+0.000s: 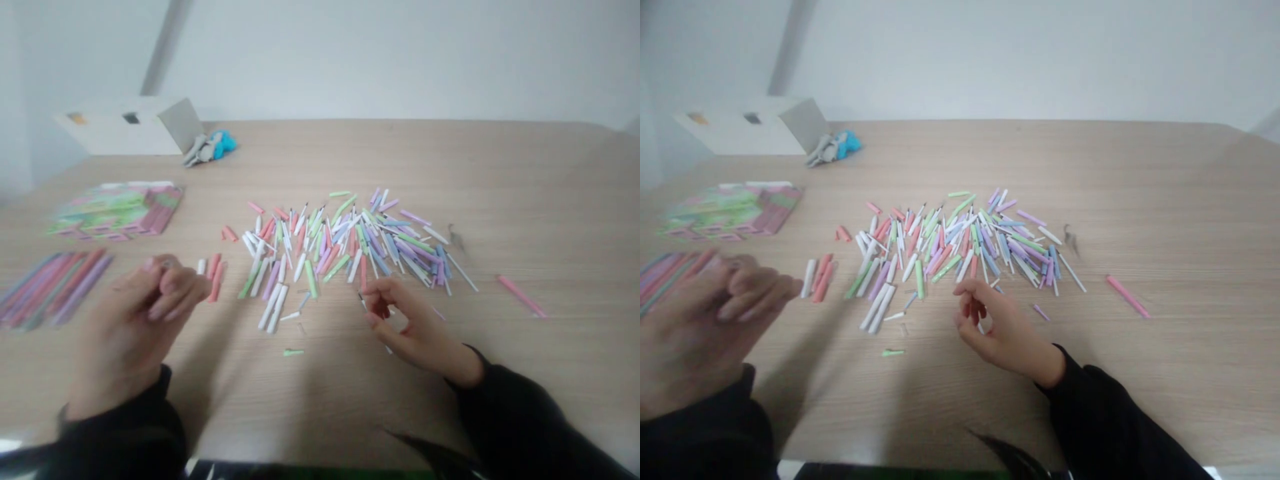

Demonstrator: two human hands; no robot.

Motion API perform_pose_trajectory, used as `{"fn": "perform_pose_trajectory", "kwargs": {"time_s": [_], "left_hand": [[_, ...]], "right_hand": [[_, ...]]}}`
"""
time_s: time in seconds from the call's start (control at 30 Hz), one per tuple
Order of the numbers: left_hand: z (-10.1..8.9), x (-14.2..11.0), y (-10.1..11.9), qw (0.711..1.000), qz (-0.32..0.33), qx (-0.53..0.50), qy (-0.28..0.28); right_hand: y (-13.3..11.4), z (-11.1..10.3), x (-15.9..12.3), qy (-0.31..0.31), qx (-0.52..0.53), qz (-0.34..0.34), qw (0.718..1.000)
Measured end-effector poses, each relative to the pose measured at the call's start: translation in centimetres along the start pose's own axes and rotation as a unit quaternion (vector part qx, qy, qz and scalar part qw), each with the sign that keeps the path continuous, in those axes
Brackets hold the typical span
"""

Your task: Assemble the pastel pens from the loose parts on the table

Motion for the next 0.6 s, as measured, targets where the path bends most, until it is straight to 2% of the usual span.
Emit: {"fn": "perform_pose_trajectory", "kwargs": {"time_s": [0.1, 0.23, 0.4, 0.6], "left_hand": [[-1.5, -0.3, -0.2, 0.999, -0.015, 0.023, 0.047], [-2.2, -1.4, -1.3, 0.992, -0.016, 0.098, 0.083], [-1.8, -2.5, -1.8, 0.991, -0.024, 0.126, 0.039], [-1.3, -2.8, -1.9, 0.984, -0.036, 0.173, 0.028]], "right_hand": [[-0.5, 0.9, 0.1, -0.019, 0.004, -0.005, 1.000], [-0.7, 2.1, 0.3, -0.046, -0.008, -0.004, 0.999], [-0.7, 2.2, 0.6, -0.063, -0.024, -0.008, 0.998], [-0.9, 2.3, 0.6, -0.059, -0.047, -0.015, 0.997]]}}
Point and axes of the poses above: each hand's wrist, its own x-axis towards the middle knuckle, its own z-axis out of the palm, y = z × x, the point moved 3 cm from there along x, towards the middle knuckle, and after that the axes turned 3 degrees about -y, right-handed, at the moved point
